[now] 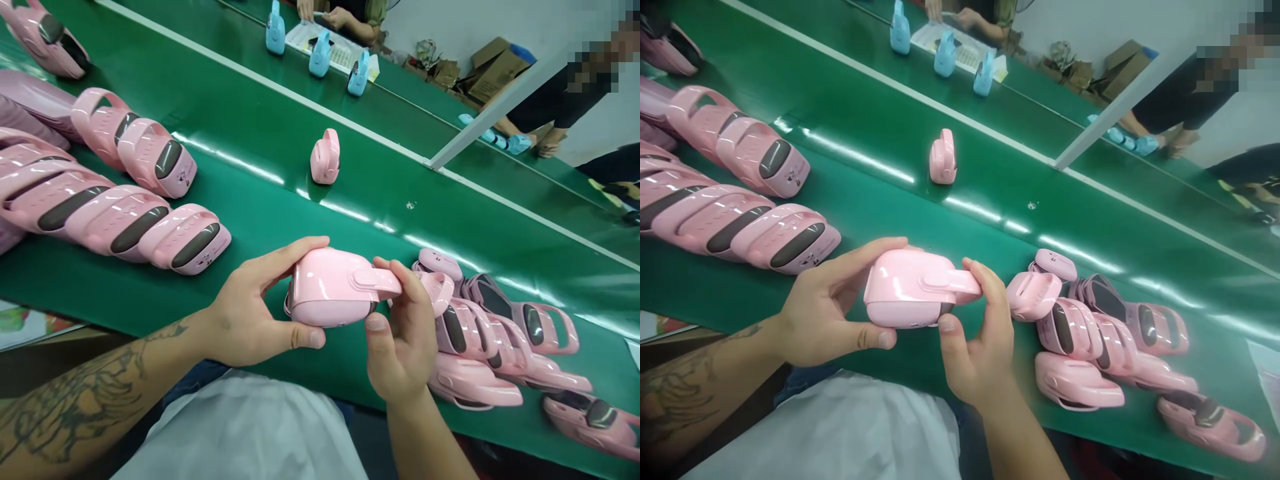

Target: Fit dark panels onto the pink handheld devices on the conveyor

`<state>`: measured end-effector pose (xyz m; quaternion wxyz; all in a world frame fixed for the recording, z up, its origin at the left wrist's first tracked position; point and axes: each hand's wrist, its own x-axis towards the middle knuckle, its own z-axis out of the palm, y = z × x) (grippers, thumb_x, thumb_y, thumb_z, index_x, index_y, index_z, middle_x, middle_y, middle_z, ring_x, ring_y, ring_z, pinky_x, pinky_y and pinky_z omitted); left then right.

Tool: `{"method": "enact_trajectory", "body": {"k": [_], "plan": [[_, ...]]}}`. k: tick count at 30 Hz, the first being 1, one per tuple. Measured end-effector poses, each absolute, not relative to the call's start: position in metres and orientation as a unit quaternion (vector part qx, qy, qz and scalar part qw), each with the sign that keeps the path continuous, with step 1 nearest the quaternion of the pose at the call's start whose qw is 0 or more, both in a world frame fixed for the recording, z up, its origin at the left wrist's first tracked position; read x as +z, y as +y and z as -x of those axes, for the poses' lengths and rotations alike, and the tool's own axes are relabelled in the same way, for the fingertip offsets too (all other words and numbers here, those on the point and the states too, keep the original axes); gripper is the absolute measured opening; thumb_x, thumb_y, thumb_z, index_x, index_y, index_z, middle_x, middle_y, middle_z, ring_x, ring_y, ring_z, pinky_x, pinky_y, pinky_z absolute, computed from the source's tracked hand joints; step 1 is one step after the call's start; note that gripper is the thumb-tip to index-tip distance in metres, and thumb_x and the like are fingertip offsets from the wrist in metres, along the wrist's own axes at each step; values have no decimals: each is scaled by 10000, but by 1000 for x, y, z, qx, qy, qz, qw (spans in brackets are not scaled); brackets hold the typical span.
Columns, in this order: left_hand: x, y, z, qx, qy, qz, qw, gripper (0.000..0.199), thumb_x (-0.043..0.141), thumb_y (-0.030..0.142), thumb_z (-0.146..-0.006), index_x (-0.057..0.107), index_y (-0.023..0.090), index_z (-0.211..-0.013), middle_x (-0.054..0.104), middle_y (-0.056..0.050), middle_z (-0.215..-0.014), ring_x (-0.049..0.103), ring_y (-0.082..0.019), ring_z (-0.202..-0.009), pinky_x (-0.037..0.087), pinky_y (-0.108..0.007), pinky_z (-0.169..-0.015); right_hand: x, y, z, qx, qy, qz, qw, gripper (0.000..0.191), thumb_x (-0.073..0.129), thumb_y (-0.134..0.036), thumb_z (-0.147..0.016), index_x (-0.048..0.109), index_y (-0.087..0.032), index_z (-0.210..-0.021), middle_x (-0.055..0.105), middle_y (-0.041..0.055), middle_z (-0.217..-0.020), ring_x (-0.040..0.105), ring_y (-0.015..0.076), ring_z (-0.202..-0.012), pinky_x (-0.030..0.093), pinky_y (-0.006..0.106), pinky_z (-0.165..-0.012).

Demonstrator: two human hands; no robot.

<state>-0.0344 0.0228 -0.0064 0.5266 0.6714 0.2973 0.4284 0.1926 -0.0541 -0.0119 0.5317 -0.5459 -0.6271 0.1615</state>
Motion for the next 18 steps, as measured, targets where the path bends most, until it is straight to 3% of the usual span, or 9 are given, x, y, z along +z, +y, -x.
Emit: {"method": "enact_trajectory", "body": {"k": [7,11,18], "plan": [[1,13,29,422,307,-655,546,999,1033,321,-679,610,359,-1582,701,-95,-1500,667,-397,-1364,553,-530,-1187,-10,-62,-196,164,-617,552,536,582,633,-461,-1038,522,-313,-1590,649,133,-1512,616,391,-1413,517,672,-1166],[2,14,28,419,295,-595,619,984,1030,255,-668,629,342,-1562,703,-84,-1503,662,-387,-1378,561,-494,-1167,-7,-67,-194,173,-610,561,532,604,654,-439,-1035,504,-320,-1607,640,131,-1529,613,386,-1433,532,652,-1171],[0,18,14,374,241,-333,832,580,862,345,-815,766,228,-1374,777,-110,-1391,717,-396,-1302,616,-472,-1052,14,-78,-191,230,-593,616,464,723,729,-424,-1002,435,-362,-1659,595,102,-1613,635,374,-1425,550,639,-1181]]}}
